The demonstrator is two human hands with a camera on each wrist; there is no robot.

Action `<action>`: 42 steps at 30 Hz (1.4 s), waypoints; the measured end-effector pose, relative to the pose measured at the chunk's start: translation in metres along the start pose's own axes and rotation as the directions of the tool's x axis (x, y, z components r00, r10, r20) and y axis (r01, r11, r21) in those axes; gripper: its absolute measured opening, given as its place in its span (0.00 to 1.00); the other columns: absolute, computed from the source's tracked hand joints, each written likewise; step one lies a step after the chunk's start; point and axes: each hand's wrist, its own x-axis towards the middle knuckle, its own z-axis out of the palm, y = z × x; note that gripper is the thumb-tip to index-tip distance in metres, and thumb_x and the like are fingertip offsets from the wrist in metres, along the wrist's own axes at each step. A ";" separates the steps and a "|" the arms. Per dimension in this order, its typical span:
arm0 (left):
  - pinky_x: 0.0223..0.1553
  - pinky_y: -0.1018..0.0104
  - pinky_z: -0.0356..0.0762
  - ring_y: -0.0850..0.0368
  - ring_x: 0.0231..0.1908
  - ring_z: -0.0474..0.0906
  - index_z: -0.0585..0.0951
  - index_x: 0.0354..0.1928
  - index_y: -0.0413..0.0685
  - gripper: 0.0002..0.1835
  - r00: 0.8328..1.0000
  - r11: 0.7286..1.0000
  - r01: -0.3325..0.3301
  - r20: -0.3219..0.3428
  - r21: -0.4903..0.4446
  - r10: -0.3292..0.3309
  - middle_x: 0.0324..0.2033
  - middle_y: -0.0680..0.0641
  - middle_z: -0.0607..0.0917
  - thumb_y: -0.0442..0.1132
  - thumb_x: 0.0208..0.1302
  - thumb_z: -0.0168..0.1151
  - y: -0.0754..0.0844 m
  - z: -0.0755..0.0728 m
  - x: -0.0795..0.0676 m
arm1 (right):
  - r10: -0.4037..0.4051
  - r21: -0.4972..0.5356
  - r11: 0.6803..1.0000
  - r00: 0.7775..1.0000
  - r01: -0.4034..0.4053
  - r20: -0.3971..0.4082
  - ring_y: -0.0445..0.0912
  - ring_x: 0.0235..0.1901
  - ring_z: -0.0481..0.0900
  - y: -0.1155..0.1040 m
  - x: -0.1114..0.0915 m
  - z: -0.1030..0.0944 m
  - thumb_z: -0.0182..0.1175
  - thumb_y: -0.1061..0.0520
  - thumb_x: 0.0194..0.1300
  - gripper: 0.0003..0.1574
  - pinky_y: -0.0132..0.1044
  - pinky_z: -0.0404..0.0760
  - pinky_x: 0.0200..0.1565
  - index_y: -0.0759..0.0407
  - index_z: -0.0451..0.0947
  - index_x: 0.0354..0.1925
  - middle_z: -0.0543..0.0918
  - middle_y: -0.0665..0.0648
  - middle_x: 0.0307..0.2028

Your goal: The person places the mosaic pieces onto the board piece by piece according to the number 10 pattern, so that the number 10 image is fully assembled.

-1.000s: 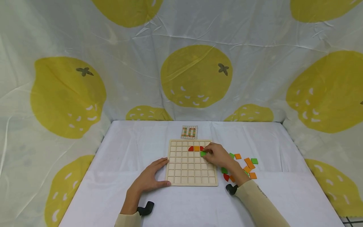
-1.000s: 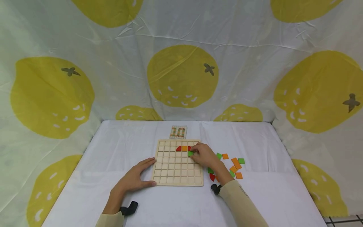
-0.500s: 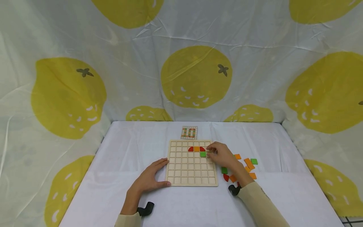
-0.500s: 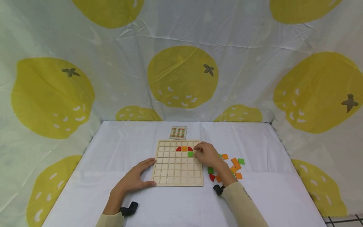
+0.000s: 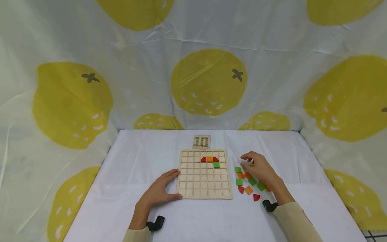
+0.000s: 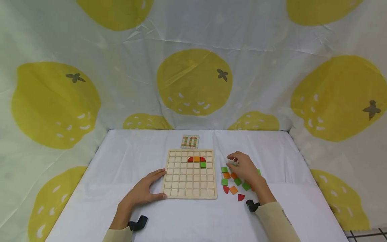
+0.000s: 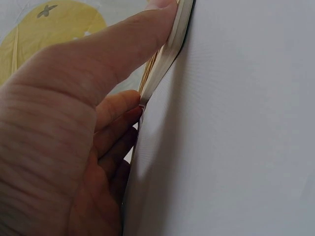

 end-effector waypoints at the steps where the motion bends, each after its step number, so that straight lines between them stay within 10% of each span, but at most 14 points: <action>1: 0.74 0.42 0.65 0.50 0.79 0.59 0.68 0.77 0.63 0.53 1.000 1.000 0.003 0.001 0.003 -0.003 0.78 0.58 0.65 0.70 0.50 0.75 0.000 0.000 0.000 | 0.006 -0.001 1.000 1.000 -0.006 0.001 0.51 0.45 0.78 0.004 -0.004 -0.003 0.69 0.51 0.69 0.20 0.46 0.81 0.47 0.57 0.85 0.55 0.85 0.53 0.47; 23: 0.73 0.40 0.65 0.47 0.78 0.60 0.69 0.77 0.61 0.52 1.000 1.000 -0.005 -0.002 -0.002 0.005 0.77 0.55 0.66 0.68 0.51 0.75 0.001 0.001 0.002 | 0.030 -0.153 0.988 1.000 -0.028 0.007 0.49 0.43 0.78 0.083 -0.060 -0.053 0.71 0.59 0.63 0.18 0.39 0.81 0.43 0.61 0.85 0.51 0.84 0.55 0.45; 42: 0.73 0.40 0.65 0.47 0.78 0.60 0.69 0.77 0.61 0.52 1.000 1.000 0.007 -0.005 -0.002 -0.007 0.77 0.55 0.66 0.68 0.50 0.76 0.003 0.001 0.000 | 0.003 -0.101 0.995 0.999 -0.008 -0.044 0.45 0.38 0.74 0.066 -0.042 -0.042 0.73 0.51 0.64 0.18 0.33 0.76 0.36 0.55 0.85 0.51 0.84 0.50 0.39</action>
